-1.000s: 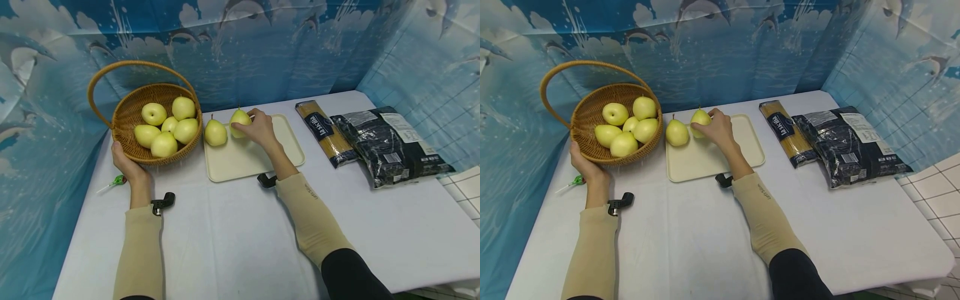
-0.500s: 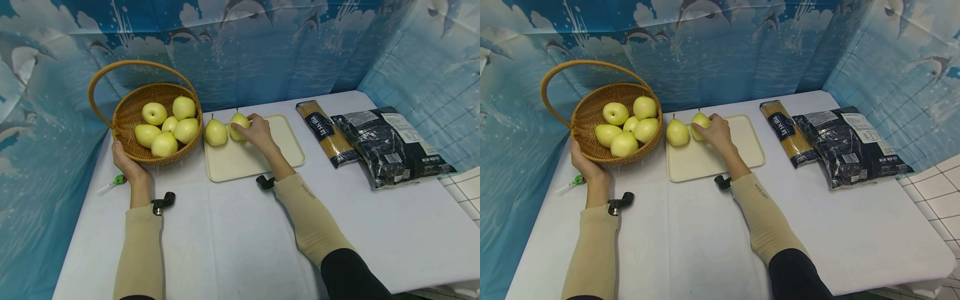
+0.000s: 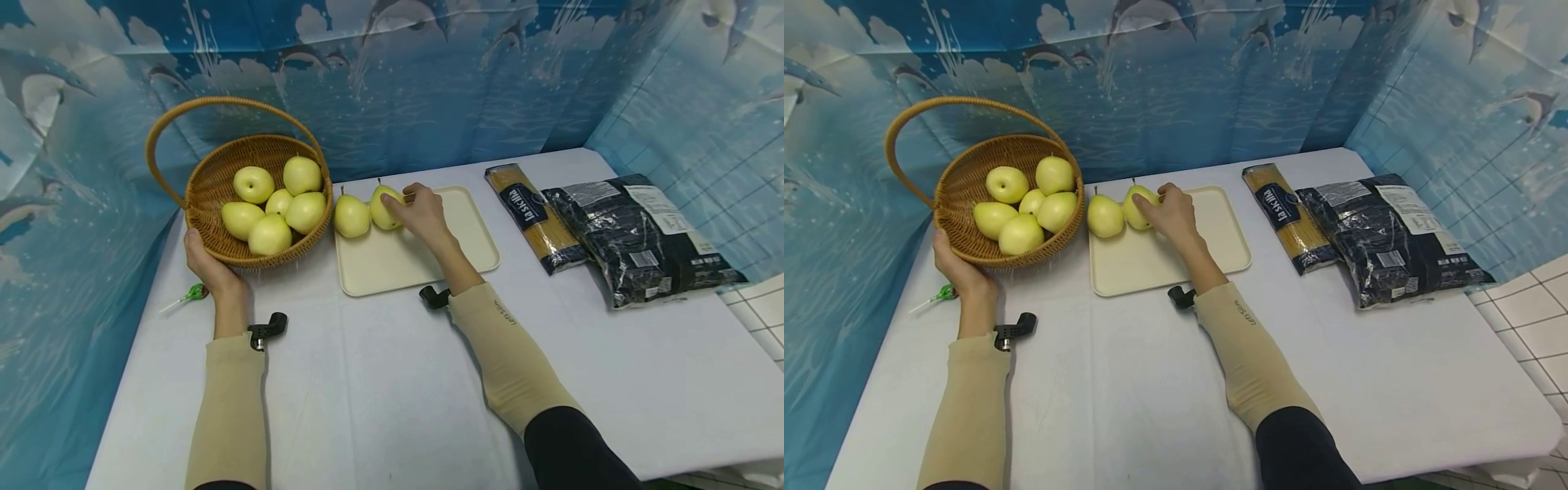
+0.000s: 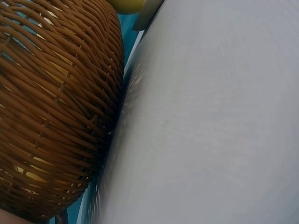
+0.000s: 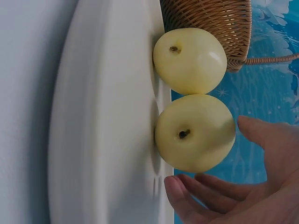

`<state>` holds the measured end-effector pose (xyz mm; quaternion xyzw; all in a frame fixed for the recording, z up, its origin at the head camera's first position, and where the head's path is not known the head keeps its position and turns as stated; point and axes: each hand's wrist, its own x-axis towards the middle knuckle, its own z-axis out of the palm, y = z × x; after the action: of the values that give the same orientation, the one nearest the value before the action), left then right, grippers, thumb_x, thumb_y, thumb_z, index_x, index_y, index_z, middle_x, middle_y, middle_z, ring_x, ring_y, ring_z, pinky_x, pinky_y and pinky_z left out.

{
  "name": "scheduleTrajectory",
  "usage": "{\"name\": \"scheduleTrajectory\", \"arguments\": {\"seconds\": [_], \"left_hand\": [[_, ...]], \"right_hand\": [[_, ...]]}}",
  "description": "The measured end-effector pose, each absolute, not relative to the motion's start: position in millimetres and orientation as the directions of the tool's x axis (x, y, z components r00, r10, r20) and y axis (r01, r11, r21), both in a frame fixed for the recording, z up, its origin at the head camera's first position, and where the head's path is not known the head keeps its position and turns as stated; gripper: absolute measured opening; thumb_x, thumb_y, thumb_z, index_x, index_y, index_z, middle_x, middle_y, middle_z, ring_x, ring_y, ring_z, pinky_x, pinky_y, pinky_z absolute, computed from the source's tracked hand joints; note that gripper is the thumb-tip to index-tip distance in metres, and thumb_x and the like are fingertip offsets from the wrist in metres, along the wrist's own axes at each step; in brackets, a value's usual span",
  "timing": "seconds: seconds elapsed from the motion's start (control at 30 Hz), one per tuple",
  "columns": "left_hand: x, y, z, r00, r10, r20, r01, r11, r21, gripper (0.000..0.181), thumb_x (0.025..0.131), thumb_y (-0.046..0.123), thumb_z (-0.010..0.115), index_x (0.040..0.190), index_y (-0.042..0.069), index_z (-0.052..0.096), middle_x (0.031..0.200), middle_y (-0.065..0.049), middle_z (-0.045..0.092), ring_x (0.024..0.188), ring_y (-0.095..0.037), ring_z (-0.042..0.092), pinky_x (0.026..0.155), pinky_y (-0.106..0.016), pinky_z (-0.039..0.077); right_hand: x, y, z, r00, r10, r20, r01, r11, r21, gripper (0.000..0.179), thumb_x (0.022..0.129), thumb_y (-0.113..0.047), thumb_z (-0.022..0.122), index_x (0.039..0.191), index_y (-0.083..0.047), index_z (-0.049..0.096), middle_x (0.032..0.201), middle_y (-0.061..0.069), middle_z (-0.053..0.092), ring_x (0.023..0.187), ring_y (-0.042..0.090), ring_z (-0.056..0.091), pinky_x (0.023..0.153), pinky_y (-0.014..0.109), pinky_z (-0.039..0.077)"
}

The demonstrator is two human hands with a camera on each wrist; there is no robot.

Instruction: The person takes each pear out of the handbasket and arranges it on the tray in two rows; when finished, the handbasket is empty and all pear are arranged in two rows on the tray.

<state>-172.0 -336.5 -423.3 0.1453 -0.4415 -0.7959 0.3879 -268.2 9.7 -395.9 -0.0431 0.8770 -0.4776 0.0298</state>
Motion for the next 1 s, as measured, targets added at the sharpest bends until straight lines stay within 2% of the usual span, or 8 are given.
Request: {"name": "scheduleTrajectory", "arguments": {"seconds": [0.47,0.63,0.87,1.0], "left_hand": [[-170,-336,-421,-0.656,-0.747,0.103,0.488,-0.316,0.813,0.043,0.107,0.033,0.048,0.145,0.016,0.062,0.151,-0.007,0.059,0.142,-0.023,0.054,0.119,-0.032,0.045],[-169,-335,-423,-0.667,-0.742,0.065,0.464,-0.346,0.815,0.042,0.107,0.035,0.049,0.144,0.021,0.063,0.151,-0.002,0.059,0.141,-0.018,0.054,0.119,-0.029,0.045],[-168,-336,-423,-0.658,-0.749,0.079,0.47,-0.326,0.82,0.043,0.107,0.034,0.049,0.144,0.018,0.063,0.151,-0.004,0.059,0.142,-0.02,0.054,0.119,-0.031,0.045],[-171,-334,-425,-0.658,-0.748,0.092,0.461,-0.303,0.834,0.044,0.107,0.034,0.049,0.146,0.017,0.061,0.152,-0.005,0.058,0.142,-0.021,0.054,0.119,-0.032,0.045]], "right_hand": [[-266,6,-385,-0.988,-0.075,0.133,-0.153,0.496,-0.855,0.059,0.101,-0.045,0.07,0.136,0.003,0.064,0.131,0.02,0.07,0.122,0.035,0.066,0.105,0.044,0.056],[-262,6,-374,-0.985,-0.098,0.145,-0.174,0.499,-0.849,0.058,0.101,-0.046,0.069,0.137,-0.001,0.064,0.133,0.017,0.069,0.123,0.034,0.064,0.106,0.043,0.053],[-254,4,-361,-0.98,-0.117,0.162,-0.199,0.473,-0.858,0.057,0.101,-0.046,0.069,0.14,-0.003,0.063,0.134,0.014,0.068,0.124,0.029,0.064,0.113,0.043,0.045],[-248,0,-354,-0.975,-0.149,0.165,-0.216,0.457,-0.863,0.059,0.1,-0.048,0.07,0.141,-0.005,0.063,0.136,0.013,0.068,0.125,0.028,0.064,0.111,0.044,0.048]]}}
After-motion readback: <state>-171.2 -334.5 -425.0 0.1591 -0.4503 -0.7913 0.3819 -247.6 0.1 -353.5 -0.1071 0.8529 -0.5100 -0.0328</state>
